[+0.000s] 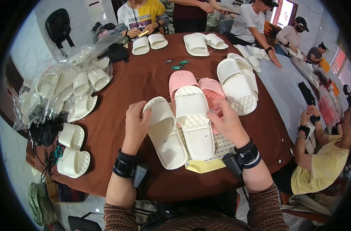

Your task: Inspecting plastic slides for quality, applying tags, and placing them into individual plastic bags.

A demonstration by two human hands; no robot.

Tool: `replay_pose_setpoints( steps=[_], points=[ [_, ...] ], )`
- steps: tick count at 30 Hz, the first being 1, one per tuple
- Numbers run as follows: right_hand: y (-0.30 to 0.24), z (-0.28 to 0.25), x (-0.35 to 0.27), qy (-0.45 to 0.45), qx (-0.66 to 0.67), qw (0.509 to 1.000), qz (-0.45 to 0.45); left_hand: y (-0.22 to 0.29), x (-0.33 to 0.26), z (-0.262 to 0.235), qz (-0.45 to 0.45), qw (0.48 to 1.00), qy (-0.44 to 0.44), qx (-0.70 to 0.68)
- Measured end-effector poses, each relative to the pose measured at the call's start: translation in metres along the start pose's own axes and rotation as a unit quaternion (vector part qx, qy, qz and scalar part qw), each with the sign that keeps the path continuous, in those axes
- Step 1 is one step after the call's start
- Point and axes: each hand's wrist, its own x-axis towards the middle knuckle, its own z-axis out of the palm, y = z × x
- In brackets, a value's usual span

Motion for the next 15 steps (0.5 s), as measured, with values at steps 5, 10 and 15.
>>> replay_pose_setpoints(
  steps=[5,10,15],
  points=[
    [0.009,-0.001,0.006,-0.076,0.068,0.994,0.042,-0.016,-0.003,0.001,-0.102,0.987,-0.118,-0.037],
    [0.002,-0.002,0.001,-0.113,0.139,0.981,0.074,-0.003,0.001,-0.006,-0.08,0.977,-0.19,-0.053],
    [0.009,0.01,0.0,-0.074,0.034,0.997,0.011,0.005,0.001,-0.026,-0.137,0.946,-0.284,-0.07]
  ],
)
